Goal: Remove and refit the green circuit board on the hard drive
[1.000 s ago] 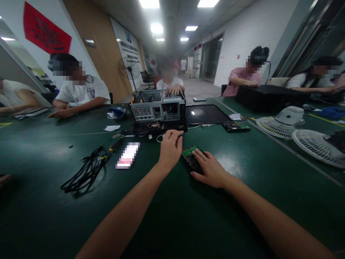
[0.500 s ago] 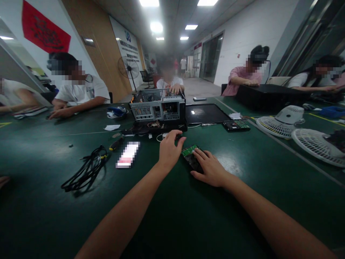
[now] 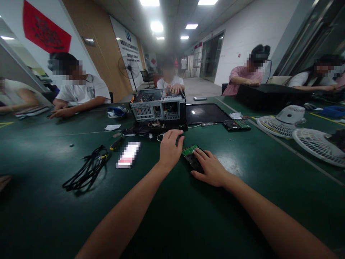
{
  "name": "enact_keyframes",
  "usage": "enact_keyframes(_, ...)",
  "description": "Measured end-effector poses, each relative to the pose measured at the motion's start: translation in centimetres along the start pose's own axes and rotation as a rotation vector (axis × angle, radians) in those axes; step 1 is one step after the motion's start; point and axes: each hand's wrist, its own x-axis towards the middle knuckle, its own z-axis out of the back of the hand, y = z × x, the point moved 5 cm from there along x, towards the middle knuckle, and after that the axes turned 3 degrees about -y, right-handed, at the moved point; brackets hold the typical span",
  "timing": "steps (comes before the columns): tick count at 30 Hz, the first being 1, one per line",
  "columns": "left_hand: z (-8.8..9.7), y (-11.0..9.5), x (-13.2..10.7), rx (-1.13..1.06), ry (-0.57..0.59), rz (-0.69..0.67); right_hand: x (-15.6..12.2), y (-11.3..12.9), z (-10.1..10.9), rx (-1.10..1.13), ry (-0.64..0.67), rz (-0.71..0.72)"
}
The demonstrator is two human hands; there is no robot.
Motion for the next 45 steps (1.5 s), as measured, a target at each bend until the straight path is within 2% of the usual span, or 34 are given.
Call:
enact_keyframes(8, 0.18, 0.08, -0.06, -0.008, -0.018, 0.055, 0.04, 0.23, 0.18, -0.009, 0.017, -0.007)
enact_keyframes(16, 0.1, 0.31, -0.03, -0.066, 0.013, 0.136, 0.0, 0.06, -0.07, -0.006, 0.016, -0.009)
enact_keyframes(45, -0.13, -0.21, -0.19, -0.027, 0.009, 0.015, 0.0, 0.09, 0.02, -0.002, 0.011, -0.008)
